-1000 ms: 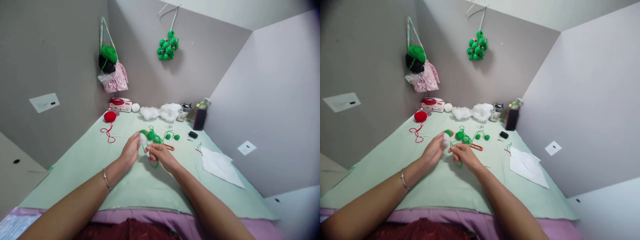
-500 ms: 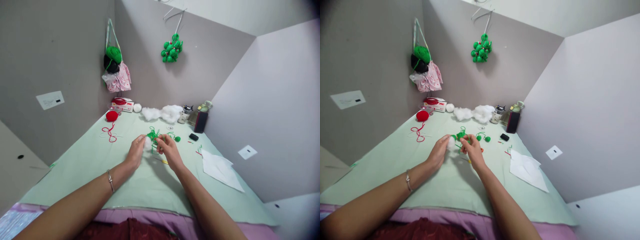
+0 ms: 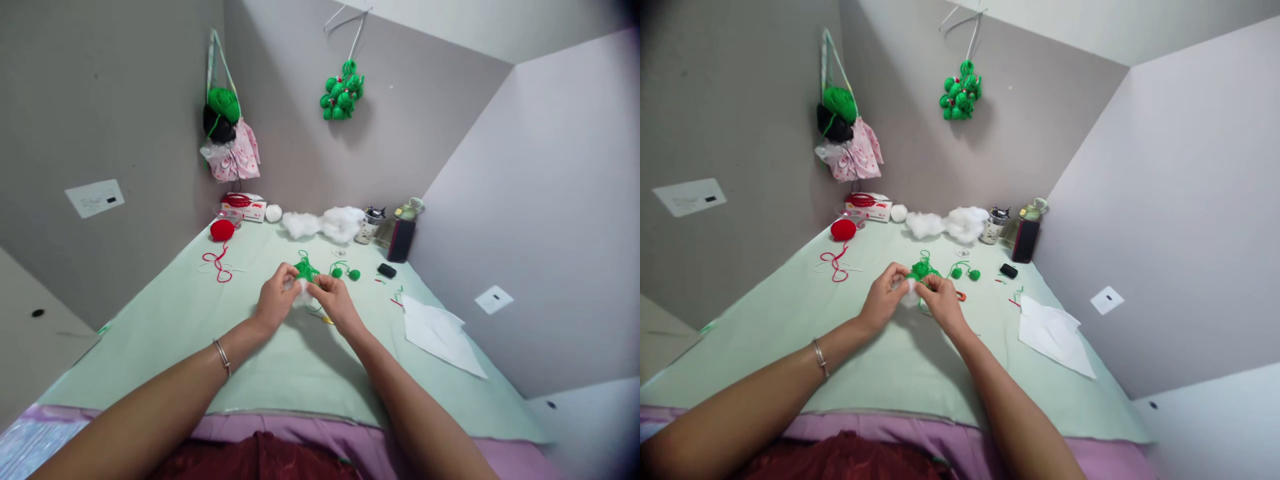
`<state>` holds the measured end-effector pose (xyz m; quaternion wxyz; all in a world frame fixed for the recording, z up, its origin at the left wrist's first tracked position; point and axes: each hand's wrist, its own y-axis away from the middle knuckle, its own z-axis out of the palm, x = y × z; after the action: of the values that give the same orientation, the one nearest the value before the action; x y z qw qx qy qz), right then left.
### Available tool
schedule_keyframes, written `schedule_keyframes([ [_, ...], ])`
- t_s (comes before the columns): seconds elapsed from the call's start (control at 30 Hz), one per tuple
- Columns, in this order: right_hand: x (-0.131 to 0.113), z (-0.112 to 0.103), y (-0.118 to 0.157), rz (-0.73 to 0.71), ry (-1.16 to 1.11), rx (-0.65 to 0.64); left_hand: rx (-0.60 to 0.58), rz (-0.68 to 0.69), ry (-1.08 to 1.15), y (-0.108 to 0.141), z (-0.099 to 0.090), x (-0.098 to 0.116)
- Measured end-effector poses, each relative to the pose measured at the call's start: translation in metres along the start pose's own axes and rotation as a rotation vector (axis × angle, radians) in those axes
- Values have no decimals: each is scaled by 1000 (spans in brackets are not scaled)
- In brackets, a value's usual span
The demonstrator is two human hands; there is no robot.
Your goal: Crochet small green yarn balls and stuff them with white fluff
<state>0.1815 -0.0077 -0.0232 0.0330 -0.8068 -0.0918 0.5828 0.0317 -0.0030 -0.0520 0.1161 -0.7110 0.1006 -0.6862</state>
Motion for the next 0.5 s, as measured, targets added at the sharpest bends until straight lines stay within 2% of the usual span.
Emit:
schedule_keyframes([
  [0.2, 4, 0, -1, -10, 86, 74, -93, 67, -82, -1, -4, -2],
  [0.33, 8, 1, -2, -4, 101, 88, -166, 33, -65, 3, -1, -3],
  [0.5, 13, -2, -8, -2, 93, 121, -197, 6, -52, 17, 8, -2],
])
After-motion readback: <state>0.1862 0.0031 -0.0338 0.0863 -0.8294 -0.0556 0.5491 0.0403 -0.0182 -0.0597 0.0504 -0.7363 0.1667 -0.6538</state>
